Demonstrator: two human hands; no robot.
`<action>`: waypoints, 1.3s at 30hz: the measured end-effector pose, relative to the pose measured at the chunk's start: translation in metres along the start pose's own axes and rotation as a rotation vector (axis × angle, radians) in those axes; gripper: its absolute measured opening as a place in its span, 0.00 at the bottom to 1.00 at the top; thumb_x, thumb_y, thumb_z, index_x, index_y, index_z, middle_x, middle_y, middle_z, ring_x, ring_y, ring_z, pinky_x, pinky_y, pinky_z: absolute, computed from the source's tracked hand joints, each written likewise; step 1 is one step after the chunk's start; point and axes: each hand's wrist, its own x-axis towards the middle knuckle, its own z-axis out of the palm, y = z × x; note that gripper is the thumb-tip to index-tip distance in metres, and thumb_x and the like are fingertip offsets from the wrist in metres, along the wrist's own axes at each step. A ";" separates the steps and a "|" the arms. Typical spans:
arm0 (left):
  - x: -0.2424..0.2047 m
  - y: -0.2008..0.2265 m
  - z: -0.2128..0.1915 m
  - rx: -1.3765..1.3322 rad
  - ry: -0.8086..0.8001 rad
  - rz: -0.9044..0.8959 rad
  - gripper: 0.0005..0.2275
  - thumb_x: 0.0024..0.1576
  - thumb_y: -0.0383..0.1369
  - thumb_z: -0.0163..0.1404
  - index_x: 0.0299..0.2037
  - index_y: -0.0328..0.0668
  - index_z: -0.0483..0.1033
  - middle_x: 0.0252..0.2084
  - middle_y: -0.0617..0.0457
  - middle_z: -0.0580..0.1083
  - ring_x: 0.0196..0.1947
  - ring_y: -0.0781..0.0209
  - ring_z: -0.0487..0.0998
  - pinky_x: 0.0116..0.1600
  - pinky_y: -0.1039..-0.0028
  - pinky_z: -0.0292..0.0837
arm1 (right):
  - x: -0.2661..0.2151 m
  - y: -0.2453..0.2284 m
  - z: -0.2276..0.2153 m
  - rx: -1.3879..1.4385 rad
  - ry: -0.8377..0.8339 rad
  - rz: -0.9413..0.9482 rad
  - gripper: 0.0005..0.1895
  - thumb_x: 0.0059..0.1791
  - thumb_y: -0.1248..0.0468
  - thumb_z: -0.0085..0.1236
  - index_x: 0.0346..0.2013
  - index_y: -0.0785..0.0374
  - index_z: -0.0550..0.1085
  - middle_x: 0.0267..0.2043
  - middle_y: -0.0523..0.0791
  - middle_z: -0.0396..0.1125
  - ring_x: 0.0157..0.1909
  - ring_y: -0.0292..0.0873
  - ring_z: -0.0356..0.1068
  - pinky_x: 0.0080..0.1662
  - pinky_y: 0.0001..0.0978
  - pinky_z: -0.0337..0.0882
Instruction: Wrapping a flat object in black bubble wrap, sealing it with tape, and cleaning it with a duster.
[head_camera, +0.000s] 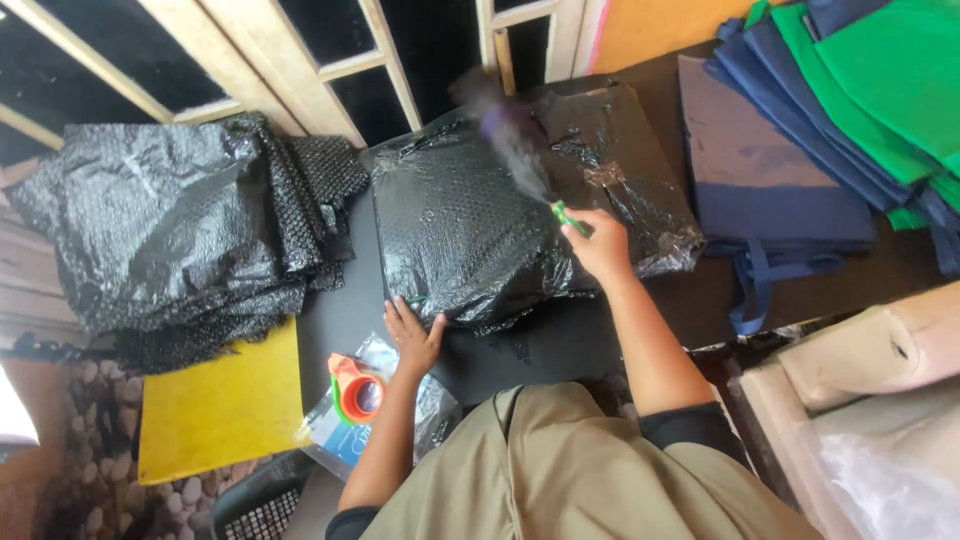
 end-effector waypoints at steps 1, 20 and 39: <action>0.001 0.003 -0.008 0.003 -0.009 0.010 0.48 0.59 0.54 0.53 0.76 0.33 0.34 0.75 0.23 0.35 0.74 0.16 0.34 0.72 0.31 0.36 | -0.007 -0.007 -0.002 0.002 0.011 0.009 0.16 0.47 0.61 0.69 0.50 0.45 0.82 0.38 0.43 0.73 0.30 0.39 0.74 0.28 0.24 0.76; -0.015 0.067 0.002 0.249 0.459 0.450 0.31 0.41 0.53 0.68 0.51 0.47 0.73 0.55 0.44 0.69 0.53 0.43 0.70 0.56 0.51 0.61 | -0.005 0.030 -0.110 0.014 0.021 -0.318 0.16 0.48 0.65 0.70 0.51 0.52 0.82 0.48 0.44 0.73 0.45 0.42 0.74 0.44 0.29 0.74; -0.029 0.065 0.093 0.615 0.428 0.621 0.14 0.45 0.34 0.59 0.42 0.55 0.79 0.37 0.58 0.76 0.44 0.54 0.77 0.48 0.63 0.70 | 0.006 0.066 -0.170 0.226 -0.362 -0.177 0.16 0.45 0.73 0.68 0.48 0.64 0.81 0.46 0.55 0.72 0.37 0.47 0.73 0.38 0.38 0.77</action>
